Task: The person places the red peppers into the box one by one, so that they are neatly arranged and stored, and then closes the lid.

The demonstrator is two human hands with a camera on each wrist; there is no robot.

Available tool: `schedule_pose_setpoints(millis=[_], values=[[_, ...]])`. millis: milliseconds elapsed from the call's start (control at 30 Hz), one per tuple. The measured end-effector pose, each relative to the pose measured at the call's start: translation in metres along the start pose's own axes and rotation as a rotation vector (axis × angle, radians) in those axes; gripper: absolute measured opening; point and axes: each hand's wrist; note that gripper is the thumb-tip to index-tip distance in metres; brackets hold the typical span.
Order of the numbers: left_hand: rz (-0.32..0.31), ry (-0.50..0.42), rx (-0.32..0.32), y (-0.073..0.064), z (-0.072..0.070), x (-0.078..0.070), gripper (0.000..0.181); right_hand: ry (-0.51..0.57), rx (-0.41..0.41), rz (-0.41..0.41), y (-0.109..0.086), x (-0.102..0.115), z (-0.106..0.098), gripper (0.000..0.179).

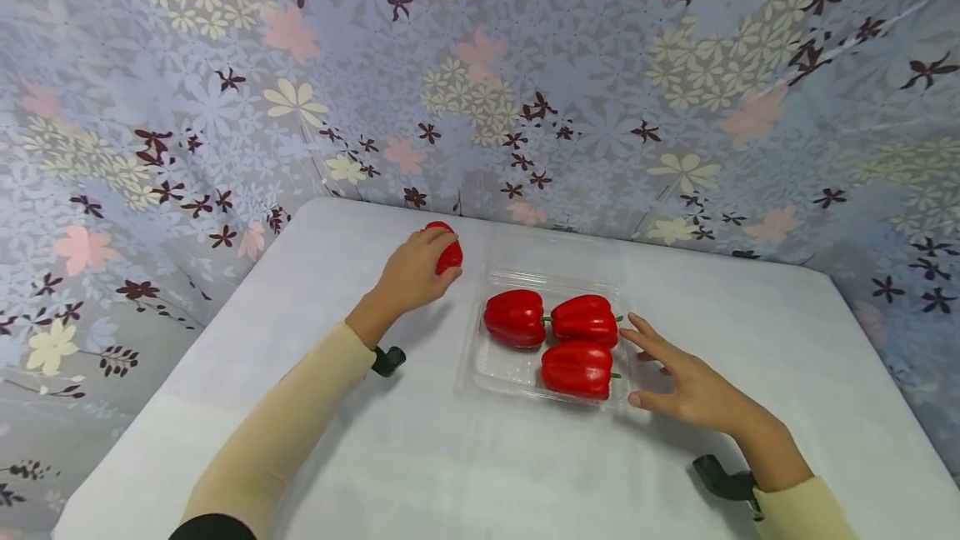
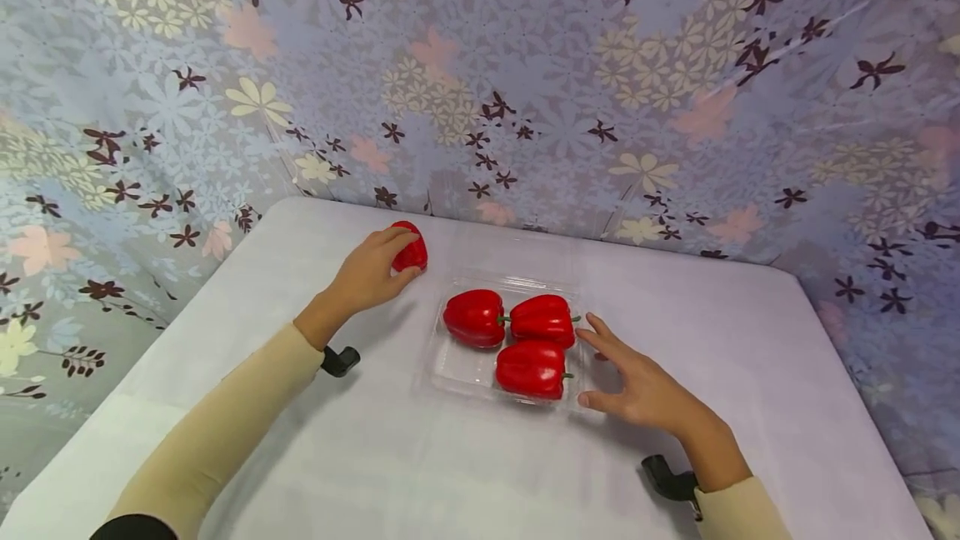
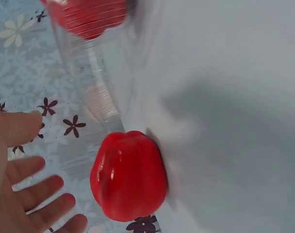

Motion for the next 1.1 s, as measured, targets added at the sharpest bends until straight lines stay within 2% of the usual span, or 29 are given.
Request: schedule_pose_setpoints(millis=[100,267,400,500,600,733,800,1000,1100], values=[[-0.08,-0.007,-0.027,0.011,0.003,0.002,0.055,-0.002,0.0,0.004,-0.002,-0.002,-0.001,0.084],[-0.239,0.049,-0.071,0.028,0.013,0.013,0.061,0.004,0.006,-0.002,-0.002,-0.004,-0.003,0.084],[-0.367,0.083,-0.061,0.036,0.021,0.026,0.067,0.001,0.017,0.0,-0.001,-0.005,-0.003,0.084],[-0.413,0.06,-0.046,0.039,0.025,0.033,0.07,0.003,0.021,0.01,-0.002,-0.005,-0.003,0.084],[-0.417,0.022,-0.039,0.039,0.028,0.037,0.071,0.011,0.023,0.017,-0.003,-0.004,-0.002,0.083],[-0.393,-0.013,-0.04,0.035,0.029,0.043,0.071,0.017,0.024,0.013,-0.003,-0.003,-0.002,0.083],[-0.376,-0.013,-0.019,0.033,0.027,0.043,0.07,0.015,0.023,0.011,-0.002,-0.003,-0.002,0.083],[-0.294,-0.003,0.146,0.037,0.016,0.031,0.068,0.007,0.027,0.017,-0.002,-0.003,-0.002,0.084],[-0.265,0.003,0.191,0.037,0.014,0.028,0.068,0.009,0.026,0.019,-0.002,-0.003,-0.003,0.083]])
Point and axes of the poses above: each hand's wrist, its own y-axis towards the middle knuckle, its own z-axis out of the palm, x = y × z, and after that the axes turned 14 degrees about -y, right-handed
